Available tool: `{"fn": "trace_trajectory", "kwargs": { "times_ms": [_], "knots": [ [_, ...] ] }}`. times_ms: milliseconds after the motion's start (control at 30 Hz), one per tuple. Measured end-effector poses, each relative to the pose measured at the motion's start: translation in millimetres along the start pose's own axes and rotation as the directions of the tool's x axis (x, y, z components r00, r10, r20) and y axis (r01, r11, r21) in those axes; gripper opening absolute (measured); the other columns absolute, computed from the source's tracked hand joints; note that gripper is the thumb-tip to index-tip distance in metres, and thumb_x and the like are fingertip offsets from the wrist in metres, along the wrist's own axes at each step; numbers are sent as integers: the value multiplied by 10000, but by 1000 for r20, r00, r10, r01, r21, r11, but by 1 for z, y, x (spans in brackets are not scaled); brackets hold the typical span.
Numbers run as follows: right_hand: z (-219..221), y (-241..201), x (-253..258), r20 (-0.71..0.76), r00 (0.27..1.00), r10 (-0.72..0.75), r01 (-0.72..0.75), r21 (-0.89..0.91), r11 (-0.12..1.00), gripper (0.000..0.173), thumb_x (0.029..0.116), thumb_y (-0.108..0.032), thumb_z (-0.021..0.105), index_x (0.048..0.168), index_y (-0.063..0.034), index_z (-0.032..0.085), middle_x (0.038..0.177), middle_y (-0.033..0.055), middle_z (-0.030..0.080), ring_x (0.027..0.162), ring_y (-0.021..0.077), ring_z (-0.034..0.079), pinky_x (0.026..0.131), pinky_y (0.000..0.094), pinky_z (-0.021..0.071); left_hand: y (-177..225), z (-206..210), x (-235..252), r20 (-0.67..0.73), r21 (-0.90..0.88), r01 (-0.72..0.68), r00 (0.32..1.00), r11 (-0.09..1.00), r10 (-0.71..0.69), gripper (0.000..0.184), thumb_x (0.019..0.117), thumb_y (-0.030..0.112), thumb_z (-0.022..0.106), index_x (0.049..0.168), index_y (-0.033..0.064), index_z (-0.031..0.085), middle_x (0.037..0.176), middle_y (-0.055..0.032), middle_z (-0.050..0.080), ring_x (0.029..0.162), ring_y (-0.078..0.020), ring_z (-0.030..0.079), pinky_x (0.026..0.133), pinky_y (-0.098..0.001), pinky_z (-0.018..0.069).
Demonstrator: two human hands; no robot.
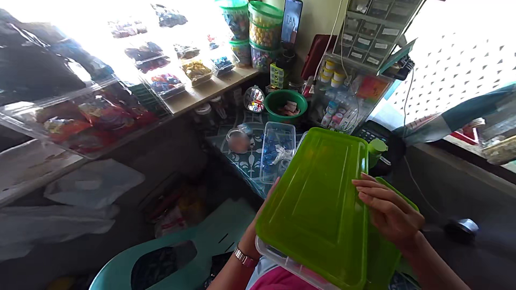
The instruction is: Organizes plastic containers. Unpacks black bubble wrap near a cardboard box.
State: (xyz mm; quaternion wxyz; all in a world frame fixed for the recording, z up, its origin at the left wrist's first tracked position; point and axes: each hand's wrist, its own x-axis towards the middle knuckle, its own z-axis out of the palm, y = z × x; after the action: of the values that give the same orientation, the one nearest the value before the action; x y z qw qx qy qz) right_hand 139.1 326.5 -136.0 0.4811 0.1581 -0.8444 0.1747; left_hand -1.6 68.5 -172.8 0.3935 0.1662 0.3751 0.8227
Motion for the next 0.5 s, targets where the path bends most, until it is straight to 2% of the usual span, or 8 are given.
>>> {"fn": "trace_trajectory", "kwargs": {
  "times_ms": [33,100,133,167,200,267,400,500],
  "knots": [
    [0,0,-1,-3,1000,8,-8,-1,1000,113,1043,-25,536,1123,-53,610,1166,65,671,1186,186,670,1068,409,548,-3,-5,-7,-52,-63,79,995,995,-83,330,1057,104,379,996,183,693,891,67,744,838,16,690,795,-169,565],
    [0,1,-4,25,1000,1,-1,13,1000,114,1039,-14,540,1120,-44,615,1170,75,674,1201,196,663,1082,420,535,-14,-21,-6,12,-115,118,993,986,-117,237,1023,150,470,955,184,694,878,42,747,832,-23,701,769,-211,575],
    [0,1,-5,48,999,-11,10,22,1000,118,1037,-9,540,1119,-40,619,1172,81,679,1207,201,661,1088,427,530,-19,-25,3,35,-128,98,995,987,-95,221,1044,194,466,1093,172,680,1002,26,756,919,-33,708,819,-231,581],
    [-2,1,-7,76,997,-21,19,35,999,124,1038,-10,542,1126,-39,624,1177,84,681,1218,204,656,1095,431,525,-18,-23,14,129,-86,57,991,995,-45,349,1096,270,410,1385,133,552,1264,-3,673,1137,-48,641,980,-259,528],
    [-4,1,-7,109,994,-28,22,53,998,129,1038,-12,543,1133,-39,627,1187,82,679,1234,204,646,1109,434,513,-11,-18,22,218,-4,4,976,1000,-3,497,1110,306,357,1556,87,337,1463,-28,535,1299,-53,536,1088,-277,455],
    [-7,2,-8,156,987,-38,23,99,995,144,1041,-9,536,1139,-38,638,1199,80,681,1254,205,633,1125,435,497,-4,-11,30,243,99,-50,970,994,24,579,1115,320,332,1598,28,202,1544,-67,447,1364,-62,478,1127,-290,420],
    [-15,6,-6,245,968,-52,16,147,989,176,1050,-10,510,1145,-34,656,1225,86,691,1278,205,621,1136,419,485,1,-9,31,223,87,-11,975,996,-8,544,1118,286,298,1593,35,212,1520,-53,469,1343,-45,490,1111,-267,427],
    [-22,8,-1,309,950,-46,-5,162,987,196,1052,-7,508,1151,-32,675,1229,93,702,1285,209,619,1145,412,476,4,0,37,144,29,52,988,998,-55,402,1136,290,250,1459,120,419,1305,18,635,1175,-18,616,994,-227,524]
  ]
}}
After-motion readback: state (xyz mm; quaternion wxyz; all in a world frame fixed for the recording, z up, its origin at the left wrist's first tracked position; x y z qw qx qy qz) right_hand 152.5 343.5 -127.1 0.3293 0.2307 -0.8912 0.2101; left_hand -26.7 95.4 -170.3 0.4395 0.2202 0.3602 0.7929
